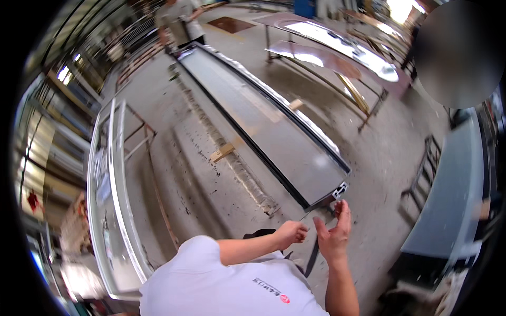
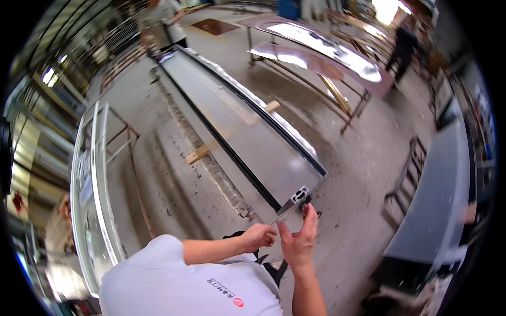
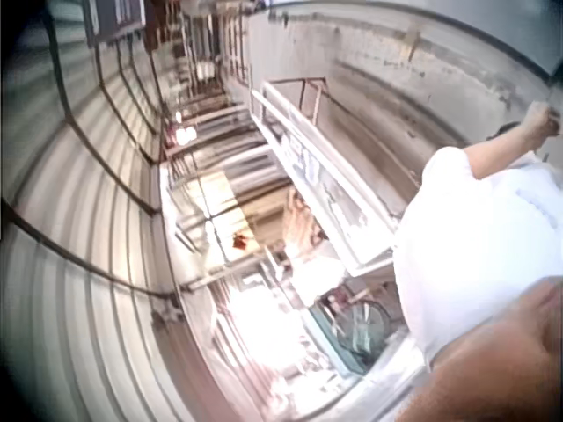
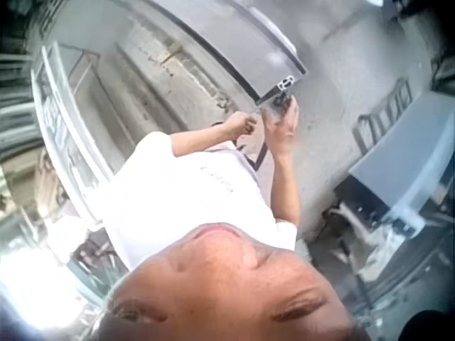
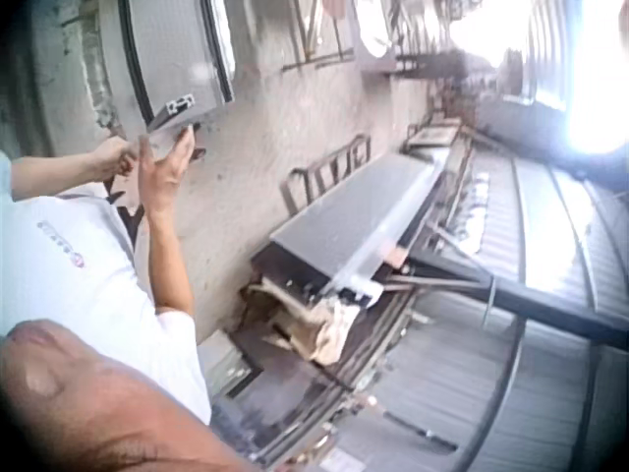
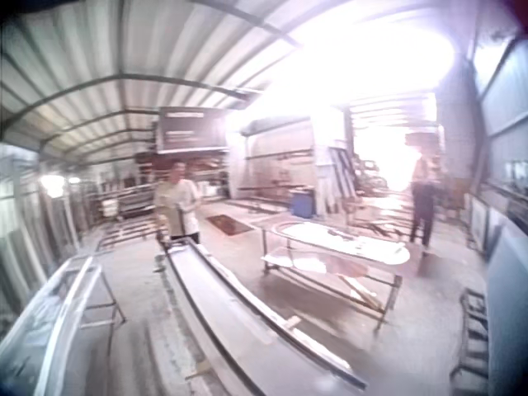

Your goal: The person applies a bead of sealant along the inner edge of a metal frame using a caulking gun, then works with another person to place a large glass pane into the frame.

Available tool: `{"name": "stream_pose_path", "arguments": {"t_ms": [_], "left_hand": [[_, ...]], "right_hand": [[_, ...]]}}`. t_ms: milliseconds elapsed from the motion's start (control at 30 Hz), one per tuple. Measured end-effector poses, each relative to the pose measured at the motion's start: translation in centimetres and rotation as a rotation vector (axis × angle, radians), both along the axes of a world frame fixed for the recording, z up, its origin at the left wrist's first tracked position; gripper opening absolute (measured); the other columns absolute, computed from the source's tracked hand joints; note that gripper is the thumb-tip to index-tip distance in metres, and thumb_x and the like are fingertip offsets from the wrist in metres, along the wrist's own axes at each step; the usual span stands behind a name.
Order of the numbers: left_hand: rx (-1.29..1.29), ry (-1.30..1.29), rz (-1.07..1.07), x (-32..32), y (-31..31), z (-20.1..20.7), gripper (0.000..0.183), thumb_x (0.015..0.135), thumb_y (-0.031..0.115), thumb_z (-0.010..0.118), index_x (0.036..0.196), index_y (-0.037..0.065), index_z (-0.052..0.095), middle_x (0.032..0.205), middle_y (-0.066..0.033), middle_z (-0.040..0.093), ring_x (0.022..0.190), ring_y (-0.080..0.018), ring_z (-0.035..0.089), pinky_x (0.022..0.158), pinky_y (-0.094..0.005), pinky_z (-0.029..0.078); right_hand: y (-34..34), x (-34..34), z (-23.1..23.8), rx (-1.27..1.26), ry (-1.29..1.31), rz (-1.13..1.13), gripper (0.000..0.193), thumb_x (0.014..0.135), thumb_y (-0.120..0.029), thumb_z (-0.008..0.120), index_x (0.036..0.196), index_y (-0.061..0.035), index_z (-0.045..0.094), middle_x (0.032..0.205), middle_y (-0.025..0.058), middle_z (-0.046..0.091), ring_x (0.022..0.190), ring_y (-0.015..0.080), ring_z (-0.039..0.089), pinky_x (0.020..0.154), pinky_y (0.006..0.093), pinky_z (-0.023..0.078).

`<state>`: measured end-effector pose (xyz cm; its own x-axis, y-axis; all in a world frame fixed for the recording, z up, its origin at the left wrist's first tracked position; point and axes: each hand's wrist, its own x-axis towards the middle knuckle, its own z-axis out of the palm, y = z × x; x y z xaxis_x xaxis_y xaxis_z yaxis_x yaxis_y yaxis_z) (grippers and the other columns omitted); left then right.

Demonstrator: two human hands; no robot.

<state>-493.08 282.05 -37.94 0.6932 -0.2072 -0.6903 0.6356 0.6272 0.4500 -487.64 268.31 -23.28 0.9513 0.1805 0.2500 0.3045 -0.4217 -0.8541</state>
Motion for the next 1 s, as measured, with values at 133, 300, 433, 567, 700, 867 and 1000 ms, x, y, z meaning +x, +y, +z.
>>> {"name": "stream_pose_path", "arguments": {"t_ms": [133, 300, 433, 567, 700, 867, 1000], "left_hand": [[-0.068, 0.008, 0.249, -1.9, -1.9, -0.3, 0.023, 0.095, 0.020, 0.053, 0.094, -0.002, 0.061, 0.078, -0.0108, 0.064, 0.070, -0.0215, 0.063, 0.070, -0.0350, 0.054], [-0.053, 0.029, 0.446, -0.9, -2.7, -2.7, 0.023, 0.093, 0.021, 0.056, 0.093, -0.001, 0.062, 0.076, -0.0095, 0.063, 0.068, -0.0200, 0.061, 0.067, -0.0333, 0.051], [0.012, 0.049, 0.571, 0.5, -2.8, -4.1, 0.018, 0.090, 0.018, 0.058, 0.090, 0.001, 0.062, 0.076, -0.0097, 0.063, 0.070, -0.0193, 0.061, 0.065, -0.0323, 0.050], [0.140, 0.058, 0.752, 0.8, -3.0, -4.1, 0.017, 0.092, 0.017, 0.056, 0.089, 0.002, 0.063, 0.077, -0.0080, 0.063, 0.070, -0.0177, 0.060, 0.066, -0.0315, 0.050], [0.427, -0.020, 0.972, 1.7, -3.4, -4.5, 0.023, 0.095, 0.021, 0.055, 0.089, 0.001, 0.064, 0.080, -0.0071, 0.064, 0.073, -0.0166, 0.061, 0.067, -0.0305, 0.050], [0.381, -0.027, 1.206, 6.0, -2.8, -5.4, 0.029, 0.094, 0.028, 0.054, 0.088, 0.004, 0.067, 0.077, -0.0014, 0.064, 0.067, -0.0112, 0.058, 0.063, -0.0249, 0.045], [0.018, -0.177, 1.134, 8.8, -2.7, -3.5, 0.039, 0.095, 0.035, 0.048, 0.096, 0.001, 0.067, 0.083, -0.0057, 0.068, 0.073, -0.0152, 0.063, 0.068, -0.0263, 0.050]], "right_hand": [[-0.7, 3.8, 0.5, -0.120, -0.120, 0.235, 0.053, 0.074, -0.012, 0.080, 0.116, 0.0046, 0.053, 0.107, 0.0225, 0.056, 0.095, 0.0405, 0.057, 0.082, 0.0437, 0.048], [-0.5, 6.3, -0.4, -0.139, -0.222, 0.416, 0.040, 0.075, -0.013, 0.080, 0.102, 0.0025, 0.055, 0.098, 0.0224, 0.060, 0.086, 0.0428, 0.059, 0.073, 0.0453, 0.049], [-0.1, 7.5, -1.1, -0.137, -0.262, 0.481, 0.035, 0.075, -0.011, 0.081, 0.098, 0.0019, 0.057, 0.089, 0.0200, 0.061, 0.075, 0.0408, 0.061, 0.068, 0.0449, 0.050], [0.2, 9.0, 0.1, -0.157, -0.345, 0.577, 0.034, 0.074, -0.013, 0.080, 0.093, 0.0018, 0.056, 0.086, 0.0188, 0.061, 0.070, 0.0384, 0.061, 0.063, 0.0444, 0.050], [0.5, 11.0, 3.2, -0.105, -0.446, 0.637, 0.030, 0.073, -0.011, 0.079, 0.089, -0.0018, 0.056, 0.072, 0.0108, 0.060, 0.062, 0.0351, 0.059, 0.055, 0.0426, 0.048], [0.9, 13.4, 7.9, -0.040, -0.294, 0.810, 0.029, 0.073, -0.012, 0.080, 0.084, -0.0059, 0.055, 0.069, 0.0060, 0.059, 0.056, 0.0271, 0.058, 0.052, 0.0385, 0.045], [0.8, 15.1, 10.2, -0.039, -0.320, 0.879, 0.029, 0.075, -0.015, 0.080, 0.085, -0.0055, 0.054, 0.072, 0.0077, 0.059, 0.056, 0.0287, 0.059, 0.051, 0.0390, 0.046]]}}
